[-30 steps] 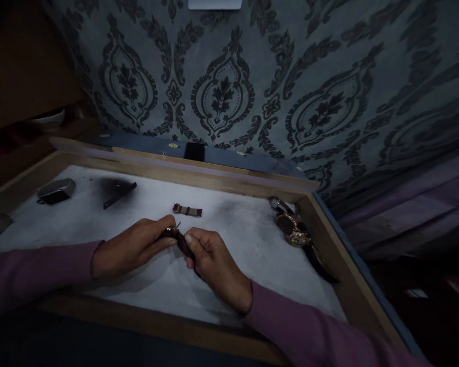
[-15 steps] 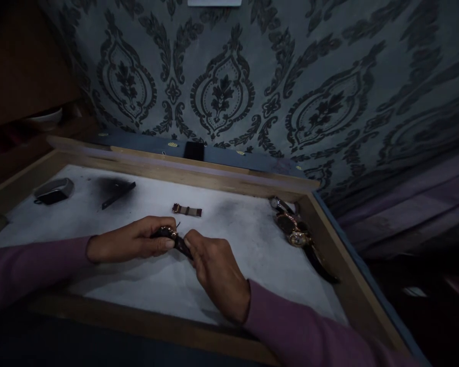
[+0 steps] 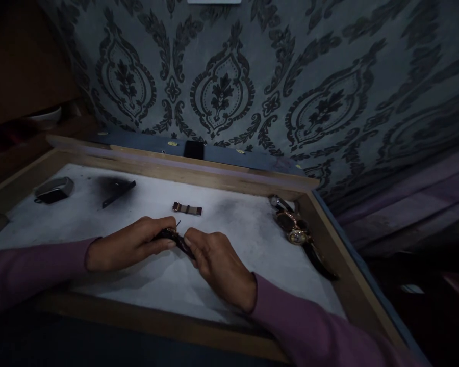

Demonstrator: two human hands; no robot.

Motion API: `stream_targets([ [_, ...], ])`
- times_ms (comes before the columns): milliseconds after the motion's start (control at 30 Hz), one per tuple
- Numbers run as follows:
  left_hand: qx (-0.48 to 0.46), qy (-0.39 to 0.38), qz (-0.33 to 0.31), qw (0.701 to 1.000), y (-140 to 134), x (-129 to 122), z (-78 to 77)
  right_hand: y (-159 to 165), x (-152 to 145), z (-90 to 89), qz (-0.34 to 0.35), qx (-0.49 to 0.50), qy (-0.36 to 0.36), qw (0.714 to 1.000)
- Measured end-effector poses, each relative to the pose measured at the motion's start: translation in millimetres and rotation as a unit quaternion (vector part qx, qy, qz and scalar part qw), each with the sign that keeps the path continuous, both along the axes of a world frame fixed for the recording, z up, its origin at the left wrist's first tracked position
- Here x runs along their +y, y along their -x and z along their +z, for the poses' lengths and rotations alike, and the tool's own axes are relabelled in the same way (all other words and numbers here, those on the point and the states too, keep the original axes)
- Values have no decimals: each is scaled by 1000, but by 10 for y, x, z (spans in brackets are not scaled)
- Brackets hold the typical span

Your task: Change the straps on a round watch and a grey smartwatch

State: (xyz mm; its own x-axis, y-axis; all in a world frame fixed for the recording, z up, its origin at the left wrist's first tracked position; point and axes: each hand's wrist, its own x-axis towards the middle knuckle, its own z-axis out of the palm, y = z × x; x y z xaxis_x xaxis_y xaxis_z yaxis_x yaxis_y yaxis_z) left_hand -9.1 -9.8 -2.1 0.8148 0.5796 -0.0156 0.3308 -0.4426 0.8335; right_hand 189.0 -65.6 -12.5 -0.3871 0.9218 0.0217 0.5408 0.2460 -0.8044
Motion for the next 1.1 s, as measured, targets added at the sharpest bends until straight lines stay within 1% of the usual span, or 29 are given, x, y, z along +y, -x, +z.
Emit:
stream_targets([
  [100,-26,120,-21,992,9,28,29,-53,-10,34,39,-69,-55,995],
  [200,-50,252,-34,966,9,55,22,-78,-11,36,64,-89,-85,990],
  [267,-56,309,-38,949,8,75,2,-79,-5,27,72,-88,-94,989],
  [333,-65,339,-41,938,6,95,-18,-73,2,20,70,-86,-98,989],
  [533,-85,355,-29,931,-1,131,-23,-65,13,20,45,-56,-77,994],
  [867,-89,369,-27,925,-2,135,-46,-65,28,10,47,1,-49,998],
  [1100,-94,367,-31,925,3,133,-67,-60,24,10,38,1,-28,999],
])
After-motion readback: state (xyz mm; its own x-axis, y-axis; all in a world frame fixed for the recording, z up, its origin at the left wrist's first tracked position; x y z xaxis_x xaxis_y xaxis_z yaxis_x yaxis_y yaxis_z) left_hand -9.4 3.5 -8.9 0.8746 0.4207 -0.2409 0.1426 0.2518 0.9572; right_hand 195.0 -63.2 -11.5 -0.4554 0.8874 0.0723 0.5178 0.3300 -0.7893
